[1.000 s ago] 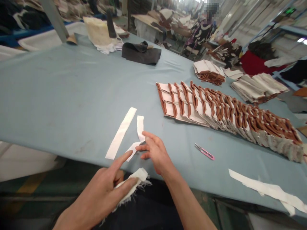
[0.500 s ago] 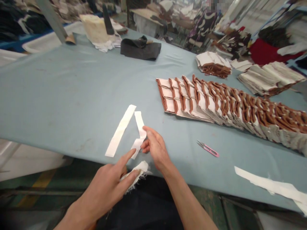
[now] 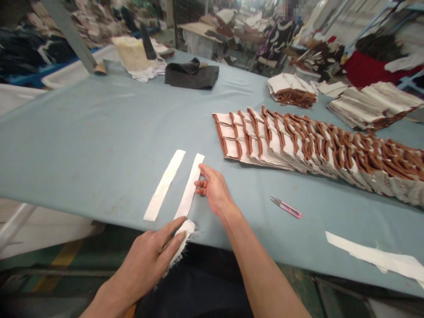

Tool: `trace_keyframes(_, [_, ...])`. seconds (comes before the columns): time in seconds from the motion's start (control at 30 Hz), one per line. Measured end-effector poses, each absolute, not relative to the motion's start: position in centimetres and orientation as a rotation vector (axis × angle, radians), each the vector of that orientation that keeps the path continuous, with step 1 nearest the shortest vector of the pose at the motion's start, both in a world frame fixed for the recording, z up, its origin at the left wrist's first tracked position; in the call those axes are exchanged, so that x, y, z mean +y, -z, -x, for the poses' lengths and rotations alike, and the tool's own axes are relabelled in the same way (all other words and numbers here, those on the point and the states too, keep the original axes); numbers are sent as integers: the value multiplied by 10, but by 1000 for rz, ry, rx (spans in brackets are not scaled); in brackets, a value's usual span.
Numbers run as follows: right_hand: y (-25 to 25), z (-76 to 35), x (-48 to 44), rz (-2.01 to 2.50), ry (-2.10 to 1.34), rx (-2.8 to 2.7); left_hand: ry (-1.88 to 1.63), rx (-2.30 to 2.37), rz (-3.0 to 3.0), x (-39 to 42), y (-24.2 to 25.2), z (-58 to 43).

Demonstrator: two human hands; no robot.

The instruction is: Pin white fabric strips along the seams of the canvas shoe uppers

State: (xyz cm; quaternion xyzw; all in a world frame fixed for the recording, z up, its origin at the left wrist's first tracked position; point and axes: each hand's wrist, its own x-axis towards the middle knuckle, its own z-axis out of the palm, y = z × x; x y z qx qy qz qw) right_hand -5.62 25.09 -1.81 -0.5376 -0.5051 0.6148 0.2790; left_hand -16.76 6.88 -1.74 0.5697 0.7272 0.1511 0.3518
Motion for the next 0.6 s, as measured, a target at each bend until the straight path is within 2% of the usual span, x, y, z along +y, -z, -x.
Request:
trace_keyframes(0.17, [-18, 34, 279, 1589, -1192, -1615, -825, 1762, -1141, 65, 16, 165])
trace_keyframes(0.3, [-41, -4, 264, 1601, -707, -1912, -993, 1640, -900, 60, 6, 152])
trace_keyframes(0.33, [-42, -14, 251, 1576, -705, -1942, -1028, 1607, -862, 59, 3, 149])
trace_keyframes(0.5, [-20, -57, 141, 1358, -1195, -1792, -1202, 1556, -726, 54, -5, 133])
trace_keyframes(0.6, [1, -75, 79, 1213, -1228, -1915, -1301, 1519, -559, 54, -9, 120])
